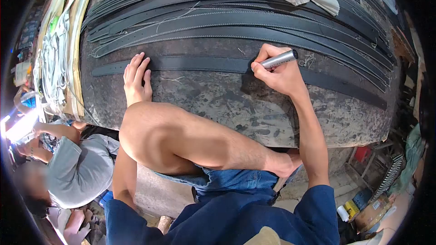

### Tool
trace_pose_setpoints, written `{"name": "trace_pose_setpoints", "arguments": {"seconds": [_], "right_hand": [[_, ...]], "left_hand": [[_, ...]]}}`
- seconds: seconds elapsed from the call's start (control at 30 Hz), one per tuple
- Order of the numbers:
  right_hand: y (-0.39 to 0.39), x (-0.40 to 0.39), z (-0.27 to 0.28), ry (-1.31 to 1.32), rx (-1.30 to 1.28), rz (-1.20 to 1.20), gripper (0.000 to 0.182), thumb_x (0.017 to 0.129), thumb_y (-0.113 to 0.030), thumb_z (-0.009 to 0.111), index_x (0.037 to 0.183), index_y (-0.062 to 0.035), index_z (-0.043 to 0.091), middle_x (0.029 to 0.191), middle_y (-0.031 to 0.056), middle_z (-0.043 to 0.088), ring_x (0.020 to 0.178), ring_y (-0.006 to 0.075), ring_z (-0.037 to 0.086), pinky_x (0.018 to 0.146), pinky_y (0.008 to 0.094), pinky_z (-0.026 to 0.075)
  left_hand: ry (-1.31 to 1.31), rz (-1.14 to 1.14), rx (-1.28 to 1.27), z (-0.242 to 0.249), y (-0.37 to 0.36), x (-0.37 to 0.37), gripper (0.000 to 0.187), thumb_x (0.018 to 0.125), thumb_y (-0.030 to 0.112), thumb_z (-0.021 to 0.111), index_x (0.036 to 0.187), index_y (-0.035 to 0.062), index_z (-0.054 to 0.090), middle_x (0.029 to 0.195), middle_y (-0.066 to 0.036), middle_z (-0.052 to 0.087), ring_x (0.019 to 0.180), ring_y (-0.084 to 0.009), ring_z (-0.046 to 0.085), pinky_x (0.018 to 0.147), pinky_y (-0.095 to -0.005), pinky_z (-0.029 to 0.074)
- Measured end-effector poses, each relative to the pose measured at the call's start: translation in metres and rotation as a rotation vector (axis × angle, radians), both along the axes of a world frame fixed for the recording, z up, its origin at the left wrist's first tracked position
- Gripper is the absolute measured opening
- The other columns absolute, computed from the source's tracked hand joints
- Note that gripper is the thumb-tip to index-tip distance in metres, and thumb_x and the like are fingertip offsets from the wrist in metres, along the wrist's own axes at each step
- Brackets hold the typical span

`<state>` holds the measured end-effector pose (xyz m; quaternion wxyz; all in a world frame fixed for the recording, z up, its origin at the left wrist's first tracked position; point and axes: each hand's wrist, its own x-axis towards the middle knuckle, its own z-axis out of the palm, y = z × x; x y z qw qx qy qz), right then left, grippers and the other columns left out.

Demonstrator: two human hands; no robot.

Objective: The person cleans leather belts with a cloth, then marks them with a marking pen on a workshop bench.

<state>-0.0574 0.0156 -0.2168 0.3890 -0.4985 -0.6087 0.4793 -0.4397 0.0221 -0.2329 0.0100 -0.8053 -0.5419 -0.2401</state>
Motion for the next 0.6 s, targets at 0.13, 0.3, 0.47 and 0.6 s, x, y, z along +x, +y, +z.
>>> {"name": "trace_pose_setpoints", "arguments": {"seconds": [0.13, 0.3, 0.47, 0.6], "right_hand": [[-0.0006, -0.0012, 0.0023, -0.081, 0.045, 0.016, 0.025, 0.076, -0.016, 0.072, 0.068, -0.0012, 0.053, 0.053, 0.0017, 0.045, 0.051, 0.0096, 0.039, 0.049, 0.0286, 0.032], [-0.0009, -0.0022, 0.0012, -0.071, 0.054, 0.013, 0.025, 0.076, -0.016, 0.072, 0.069, -0.0009, 0.053, 0.053, 0.0027, 0.044, 0.051, 0.0108, 0.04, 0.048, 0.0291, 0.033], [0.0002, 0.0, -0.0012, 0.089, 0.005, -0.037, 0.025, 0.08, -0.014, 0.072, 0.068, -0.0017, 0.054, 0.055, -0.0009, 0.048, 0.054, 0.0063, 0.04, 0.049, 0.0271, 0.033], [-0.0009, -0.0025, -0.0003, 0.06, -0.008, 0.003, 0.024, 0.082, -0.012, 0.072, 0.068, -0.002, 0.055, 0.056, -0.0022, 0.05, 0.056, 0.0049, 0.041, 0.049, 0.0266, 0.033]], "left_hand": [[-0.001, -0.025, 0.016, -0.0033, 0.0014, -0.0035, 0.031, 0.09, 0.001, 0.061, 0.12, 0.0043, 0.066, 0.135, -0.01, 0.06, 0.127, -0.0323, 0.055, 0.107, -0.0461, 0.041], [-0.005, -0.012, 0.011, -0.001, 0.0005, -0.0008, 0.03, 0.089, 0.001, 0.061, 0.119, 0.0037, 0.066, 0.135, -0.011, 0.06, 0.126, -0.0325, 0.055, 0.106, -0.0451, 0.041], [0.003, -0.014, 0.028, -0.0041, 0.0011, -0.0018, 0.03, 0.089, 0.001, 0.061, 0.119, 0.004, 0.066, 0.134, -0.01, 0.061, 0.126, -0.0323, 0.055, 0.107, -0.0449, 0.041], [-0.002, -0.01, 0.036, -0.0028, 0.0008, -0.0017, 0.031, 0.089, 0.001, 0.062, 0.119, 0.0047, 0.067, 0.133, -0.01, 0.061, 0.126, -0.0321, 0.055, 0.106, -0.0447, 0.042]]}}
